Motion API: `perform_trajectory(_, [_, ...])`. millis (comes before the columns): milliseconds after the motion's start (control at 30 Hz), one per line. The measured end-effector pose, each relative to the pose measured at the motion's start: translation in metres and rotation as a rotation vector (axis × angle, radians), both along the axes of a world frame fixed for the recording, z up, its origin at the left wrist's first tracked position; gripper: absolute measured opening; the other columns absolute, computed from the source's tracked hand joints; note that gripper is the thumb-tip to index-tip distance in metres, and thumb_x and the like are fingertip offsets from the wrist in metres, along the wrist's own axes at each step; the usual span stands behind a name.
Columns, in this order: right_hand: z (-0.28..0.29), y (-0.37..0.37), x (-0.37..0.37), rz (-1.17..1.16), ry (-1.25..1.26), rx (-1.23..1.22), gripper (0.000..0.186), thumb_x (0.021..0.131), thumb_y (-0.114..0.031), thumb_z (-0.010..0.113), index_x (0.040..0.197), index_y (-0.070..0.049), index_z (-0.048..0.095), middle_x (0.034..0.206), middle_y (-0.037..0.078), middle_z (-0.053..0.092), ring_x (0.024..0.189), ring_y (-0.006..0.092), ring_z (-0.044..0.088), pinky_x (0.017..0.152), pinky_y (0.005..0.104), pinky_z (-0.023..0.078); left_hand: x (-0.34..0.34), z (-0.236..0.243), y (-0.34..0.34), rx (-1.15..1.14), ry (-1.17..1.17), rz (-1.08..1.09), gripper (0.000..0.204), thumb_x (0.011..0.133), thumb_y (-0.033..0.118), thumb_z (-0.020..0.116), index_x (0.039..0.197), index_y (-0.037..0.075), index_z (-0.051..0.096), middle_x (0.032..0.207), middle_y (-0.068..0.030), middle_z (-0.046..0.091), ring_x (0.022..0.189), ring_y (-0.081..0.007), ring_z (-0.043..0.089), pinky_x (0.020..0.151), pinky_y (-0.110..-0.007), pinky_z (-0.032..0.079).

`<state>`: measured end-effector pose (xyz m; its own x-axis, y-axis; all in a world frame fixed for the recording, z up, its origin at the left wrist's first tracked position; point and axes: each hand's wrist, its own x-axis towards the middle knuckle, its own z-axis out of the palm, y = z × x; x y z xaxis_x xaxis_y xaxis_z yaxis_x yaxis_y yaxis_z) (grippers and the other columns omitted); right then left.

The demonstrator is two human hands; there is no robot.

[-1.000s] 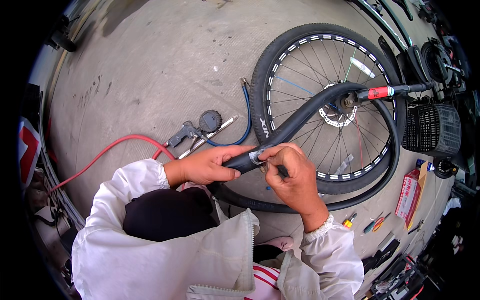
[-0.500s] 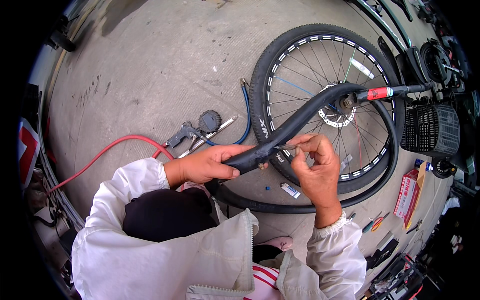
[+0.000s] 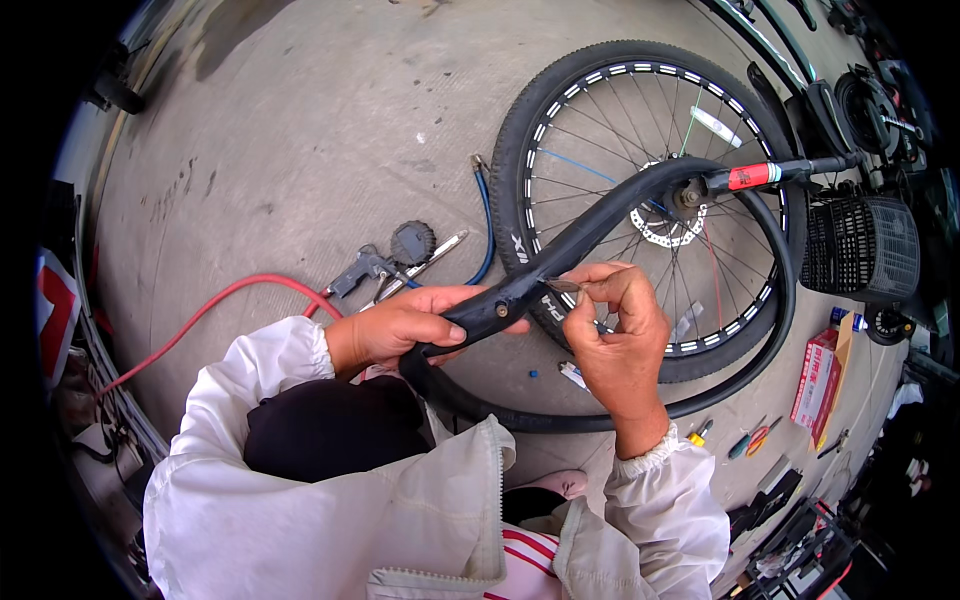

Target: The person retrieves a tube and glue from inside a shop, then moves outside to a bicycle. They apply glue to the inner tube, attach a patch, and press it into place. The person handles the tube and patch by hand.

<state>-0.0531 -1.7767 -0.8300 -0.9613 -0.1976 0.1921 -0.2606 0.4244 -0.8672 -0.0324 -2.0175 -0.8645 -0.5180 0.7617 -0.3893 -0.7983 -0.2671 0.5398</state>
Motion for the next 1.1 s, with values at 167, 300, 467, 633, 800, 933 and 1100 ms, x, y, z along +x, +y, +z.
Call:
perform_trajectory(167, [-0.002, -0.012, -0.009, 0.280, 0.250, 0.145, 0.022, 0.068, 0.007, 0.068, 0.082, -0.003, 0.054, 0.085, 0.007, 0.066, 0.084, 0.0295, 0.064, 0.074, 0.0367, 0.053, 0.002, -0.008, -0.002, 0.010, -0.057, -0.027, 0.069, 0.087, 0.012, 0.058, 0.150, 0.003, 0.033, 0.137, -0.0091, 0.057, 0.068, -0.0042, 0.047, 0.059, -0.019, 0.039])
perform_trajectory(300, [-0.004, -0.006, -0.004, 0.356, 0.209, 0.173, 0.022, 0.068, 0.007, 0.067, 0.083, -0.003, 0.055, 0.084, 0.006, 0.065, 0.084, 0.0295, 0.064, 0.073, 0.0365, 0.053, 0.004, -0.002, -0.001, 0.015, -0.111, -0.021, 0.069, 0.086, 0.016, 0.060, 0.149, 0.002, 0.034, 0.137, -0.0108, 0.056, 0.066, -0.0045, 0.047, 0.058, -0.019, 0.038])
perform_trajectory(467, [-0.003, 0.007, 0.000, 0.216, 0.135, 0.103, 0.026, 0.067, 0.011, 0.065, 0.079, -0.004, 0.049, 0.088, 0.006, 0.068, 0.082, 0.0275, 0.063, 0.074, 0.0346, 0.052, 0.001, -0.001, 0.000, 0.110, -0.193, 0.063, 0.072, 0.083, 0.018, 0.061, 0.147, 0.000, 0.034, 0.139, -0.0159, 0.054, 0.060, -0.0054, 0.047, 0.052, -0.018, 0.039])
perform_trajectory(633, [-0.008, -0.001, -0.007, -0.015, 0.233, 0.078, 0.024, 0.069, 0.010, 0.066, 0.082, -0.004, 0.052, 0.089, 0.007, 0.068, 0.084, 0.0285, 0.063, 0.076, 0.0364, 0.052, 0.007, -0.012, -0.002, 0.222, -0.345, 0.095, 0.076, 0.082, 0.016, 0.060, 0.149, -0.001, 0.030, 0.145, -0.0207, 0.047, 0.057, -0.0063, 0.047, 0.048, -0.019, 0.040])
perform_trajectory(800, [-0.019, -0.008, 0.000, 0.171, 0.392, 0.202, 0.028, 0.067, 0.011, 0.066, 0.084, -0.005, 0.051, 0.091, 0.006, 0.068, 0.081, 0.0290, 0.063, 0.076, 0.0362, 0.052, 0.009, -0.019, -0.003, 0.222, -0.356, 0.127, 0.076, 0.082, 0.016, 0.060, 0.149, -0.001, 0.029, 0.146, -0.0212, 0.045, 0.056, -0.0069, 0.046, 0.047, -0.019, 0.040])
perform_trajectory(933, [-0.013, -0.004, 0.007, 0.230, 0.260, 0.179, 0.027, 0.068, 0.011, 0.066, 0.083, -0.005, 0.051, 0.090, 0.006, 0.069, 0.083, 0.0286, 0.064, 0.077, 0.0362, 0.053, 0.010, -0.022, -0.003, 0.250, -0.370, 0.139, 0.076, 0.082, 0.016, 0.060, 0.149, 0.000, 0.029, 0.146, -0.0212, 0.045, 0.056, -0.0071, 0.046, 0.047, -0.019, 0.041])
perform_trajectory(1100, [0.002, -0.003, -0.007, -0.001, 0.337, 0.124, 0.026, 0.065, 0.007, 0.069, 0.083, -0.003, 0.054, 0.089, 0.008, 0.067, 0.085, 0.0303, 0.063, 0.077, 0.0370, 0.053, 0.008, -0.020, -0.001, 0.236, -0.353, 0.087, 0.076, 0.080, 0.016, 0.060, 0.148, -0.001, 0.030, 0.134, -0.0184, 0.048, 0.057, -0.0072, 0.047, 0.048, -0.020, 0.041])
